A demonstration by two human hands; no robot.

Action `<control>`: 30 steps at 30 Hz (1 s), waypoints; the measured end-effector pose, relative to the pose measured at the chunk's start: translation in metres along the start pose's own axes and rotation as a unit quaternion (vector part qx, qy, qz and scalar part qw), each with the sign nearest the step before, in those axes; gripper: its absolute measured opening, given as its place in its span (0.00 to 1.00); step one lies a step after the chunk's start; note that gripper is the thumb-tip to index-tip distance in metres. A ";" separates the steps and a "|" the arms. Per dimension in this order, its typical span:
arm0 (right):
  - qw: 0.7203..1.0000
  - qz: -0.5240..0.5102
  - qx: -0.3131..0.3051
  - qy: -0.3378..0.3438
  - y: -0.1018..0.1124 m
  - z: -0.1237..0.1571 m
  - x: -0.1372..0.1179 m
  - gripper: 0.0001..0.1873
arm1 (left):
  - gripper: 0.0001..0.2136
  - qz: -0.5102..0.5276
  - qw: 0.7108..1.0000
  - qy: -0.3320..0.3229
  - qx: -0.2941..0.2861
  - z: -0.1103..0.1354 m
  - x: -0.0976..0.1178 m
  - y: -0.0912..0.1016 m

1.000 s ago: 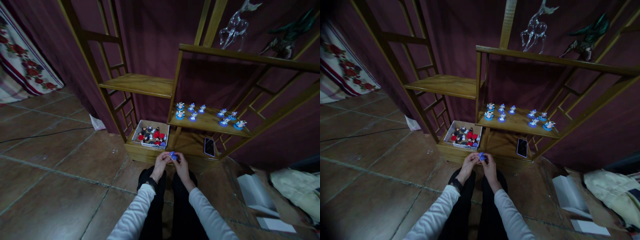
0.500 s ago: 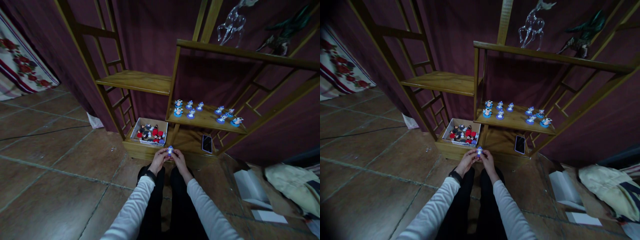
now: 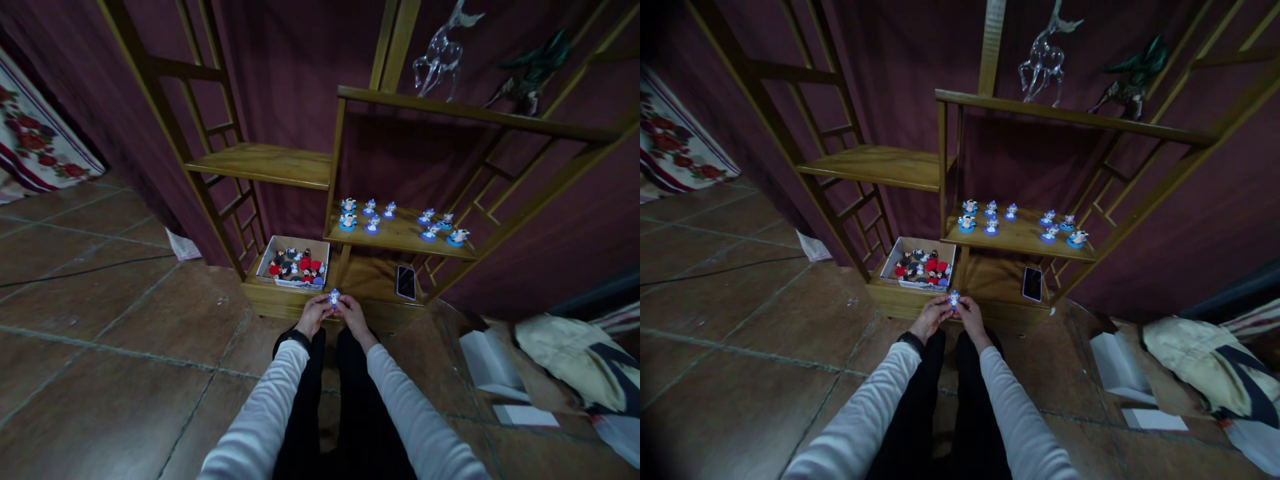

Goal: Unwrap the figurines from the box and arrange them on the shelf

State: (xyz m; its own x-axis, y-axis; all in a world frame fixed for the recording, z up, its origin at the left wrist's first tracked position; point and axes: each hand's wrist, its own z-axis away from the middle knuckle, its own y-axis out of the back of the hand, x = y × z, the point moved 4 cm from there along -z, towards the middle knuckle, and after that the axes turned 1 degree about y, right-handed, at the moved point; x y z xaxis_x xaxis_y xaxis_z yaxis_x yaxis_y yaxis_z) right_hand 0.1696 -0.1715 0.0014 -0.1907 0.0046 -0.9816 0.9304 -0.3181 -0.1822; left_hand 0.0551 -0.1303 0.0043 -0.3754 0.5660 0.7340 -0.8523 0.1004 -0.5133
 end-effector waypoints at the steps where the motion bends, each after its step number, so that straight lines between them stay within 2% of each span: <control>1: 1.000 0.007 -0.003 0.003 0.000 0.000 -0.001 0.16 | 0.11 0.001 1.000 -0.001 0.006 0.000 -0.001 0.000; 4: 0.998 0.045 -0.008 0.045 0.000 0.000 -0.006 0.14 | 0.13 0.003 0.999 -0.029 0.017 -0.001 -0.003 0.000; 7: 0.987 0.112 0.029 0.108 0.001 0.006 -0.011 0.16 | 0.14 0.004 0.996 -0.087 0.016 0.000 -0.004 0.001; 10: 0.965 0.204 0.062 0.154 0.000 0.016 -0.016 0.17 | 0.14 -0.004 0.991 -0.131 0.019 0.001 -0.003 0.002; 15: 0.930 0.296 0.060 0.208 -0.007 0.028 -0.023 0.19 | 0.11 -0.031 0.985 -0.168 0.034 0.002 0.000 0.001; 21: 0.914 0.336 0.065 0.217 -0.004 0.023 -0.020 0.16 | 0.10 -0.040 0.982 -0.181 0.038 0.003 0.000 -0.001; 30: 0.914 0.345 0.027 0.211 0.000 0.018 -0.022 0.16 | 0.07 -0.064 0.979 -0.191 0.025 0.003 0.000 0.001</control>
State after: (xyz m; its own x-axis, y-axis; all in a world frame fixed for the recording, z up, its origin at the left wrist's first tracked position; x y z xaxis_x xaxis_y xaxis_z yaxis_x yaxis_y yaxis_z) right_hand 0.1685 -0.1887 0.0237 0.5842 0.1479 -0.7980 0.7648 -0.4295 0.4803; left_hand 0.0532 -0.1323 0.0054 -0.3651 0.2031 0.9086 -0.9143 0.1054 -0.3910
